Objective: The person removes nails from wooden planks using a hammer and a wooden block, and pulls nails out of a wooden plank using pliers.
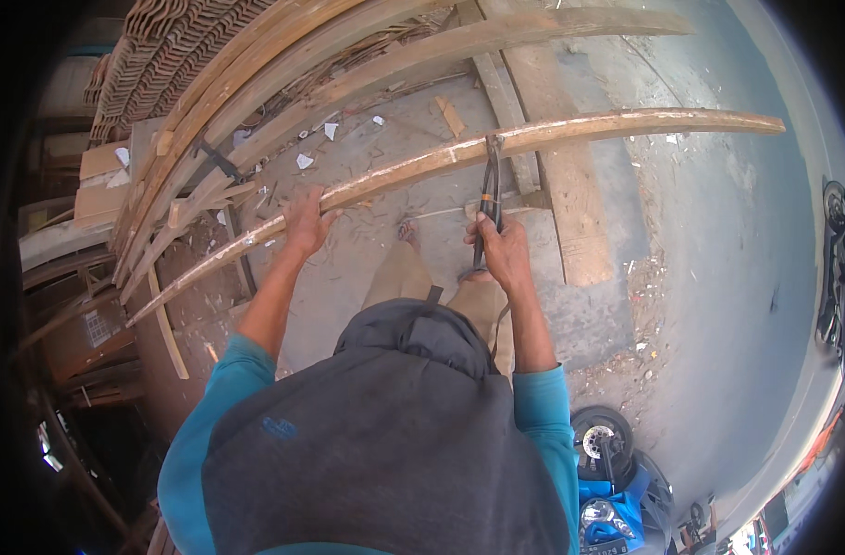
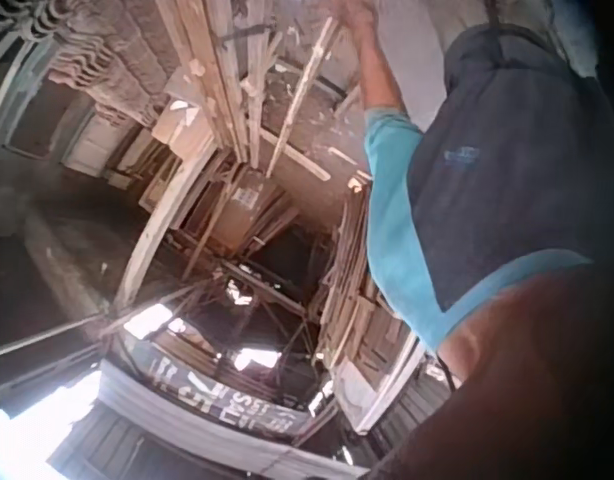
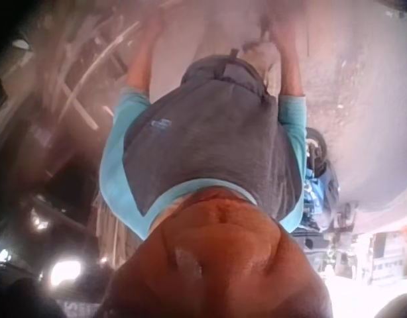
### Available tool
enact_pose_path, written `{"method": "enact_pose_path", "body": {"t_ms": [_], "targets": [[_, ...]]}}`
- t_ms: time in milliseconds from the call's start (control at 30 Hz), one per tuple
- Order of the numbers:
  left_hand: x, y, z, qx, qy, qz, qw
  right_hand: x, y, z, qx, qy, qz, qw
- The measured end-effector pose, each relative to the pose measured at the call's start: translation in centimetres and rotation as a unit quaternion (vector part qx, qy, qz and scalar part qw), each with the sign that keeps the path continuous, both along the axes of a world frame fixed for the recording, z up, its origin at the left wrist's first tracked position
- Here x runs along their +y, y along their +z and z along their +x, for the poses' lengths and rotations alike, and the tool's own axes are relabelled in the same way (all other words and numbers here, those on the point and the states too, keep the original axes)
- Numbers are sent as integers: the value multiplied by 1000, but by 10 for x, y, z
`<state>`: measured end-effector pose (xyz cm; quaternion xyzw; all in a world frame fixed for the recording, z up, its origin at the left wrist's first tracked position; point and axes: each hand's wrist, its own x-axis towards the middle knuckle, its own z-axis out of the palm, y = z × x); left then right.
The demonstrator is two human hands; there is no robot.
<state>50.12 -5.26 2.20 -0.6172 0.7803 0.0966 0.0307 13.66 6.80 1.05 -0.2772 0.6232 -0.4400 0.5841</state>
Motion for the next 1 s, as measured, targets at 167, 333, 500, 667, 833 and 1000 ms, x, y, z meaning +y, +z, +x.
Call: {"method": "enact_pose_path", "body": {"t_ms": [167,333,500,667,833,1000], "targets": [[-36,33,8,54,-7,242,969,9,20,42,-10,-16,53,998],[-100,6,35,143,-97,421,890,18,40,90,-7,-48,81,995],[-118,11,24,158,-138,525,825,9,68,137,15,-58,104,993],[-108,6,31,205,-150,488,835,3,77,161,21,-2,136,991],[-92,-12,40,190,-131,401,887,-6,91,180,45,-8,170,984],[-82,-15,39,174,-109,340,918,-12,93,188,28,-9,180,983]]}}
